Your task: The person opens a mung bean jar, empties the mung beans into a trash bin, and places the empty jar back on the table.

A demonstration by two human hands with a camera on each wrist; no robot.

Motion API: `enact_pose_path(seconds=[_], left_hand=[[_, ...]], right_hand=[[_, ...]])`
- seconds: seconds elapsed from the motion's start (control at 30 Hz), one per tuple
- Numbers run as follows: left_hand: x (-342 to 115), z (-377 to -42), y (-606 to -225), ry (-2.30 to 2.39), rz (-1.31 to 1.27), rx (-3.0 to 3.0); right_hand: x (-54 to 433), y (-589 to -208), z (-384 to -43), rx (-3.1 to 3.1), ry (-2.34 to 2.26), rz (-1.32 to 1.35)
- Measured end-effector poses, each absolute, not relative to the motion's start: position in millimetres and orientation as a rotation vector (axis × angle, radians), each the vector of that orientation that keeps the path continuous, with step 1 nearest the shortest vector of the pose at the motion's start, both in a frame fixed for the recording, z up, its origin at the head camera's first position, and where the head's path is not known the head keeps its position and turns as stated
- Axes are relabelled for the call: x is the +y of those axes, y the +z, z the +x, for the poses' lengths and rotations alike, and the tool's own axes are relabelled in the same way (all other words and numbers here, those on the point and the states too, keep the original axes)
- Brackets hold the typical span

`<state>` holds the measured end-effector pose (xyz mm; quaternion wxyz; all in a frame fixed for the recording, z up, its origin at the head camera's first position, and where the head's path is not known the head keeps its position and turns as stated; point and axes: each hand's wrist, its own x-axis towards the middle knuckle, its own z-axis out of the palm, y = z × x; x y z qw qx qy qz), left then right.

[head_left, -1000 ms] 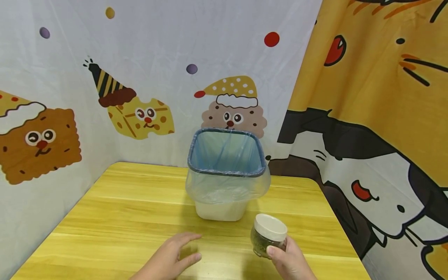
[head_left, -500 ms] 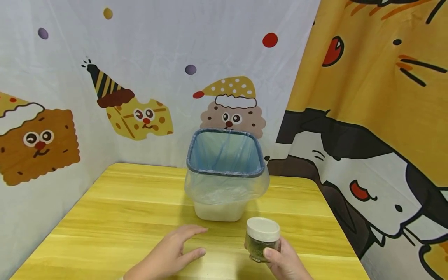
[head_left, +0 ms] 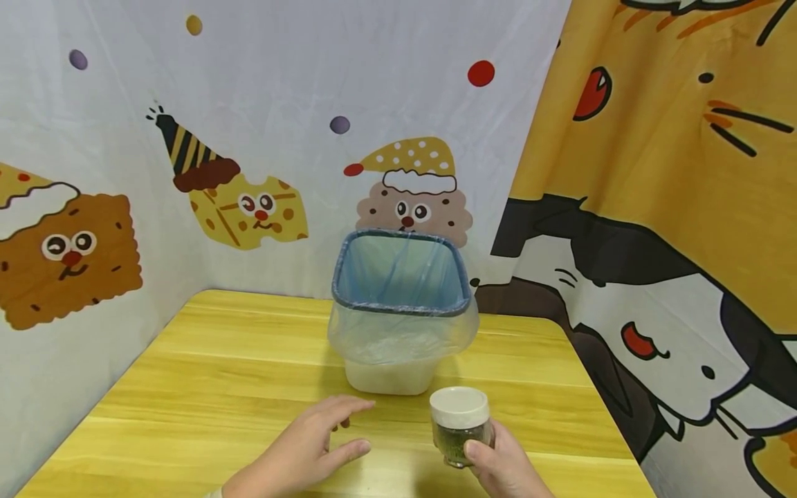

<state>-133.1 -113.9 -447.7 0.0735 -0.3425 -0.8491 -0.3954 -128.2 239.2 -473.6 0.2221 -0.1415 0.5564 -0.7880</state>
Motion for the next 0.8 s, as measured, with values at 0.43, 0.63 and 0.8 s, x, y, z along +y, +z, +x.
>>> enact_pose_path(seconds=[0.43,0.63,0.8], left_hand=[[-105,-133,-435,-1.250,-1.066,-2.527],[-100,-134,-425,-1.254,-1.075,-2.495],[-97,-135,-418,-1.255,-1.105,-2.451]], right_hand=[[231,-465,-133,1.515,-2.091,-0.511],[224,-459,-132,1.495,-2.061,-0.585],[216,-455,-134,1.465,-2.037,-0.633]])
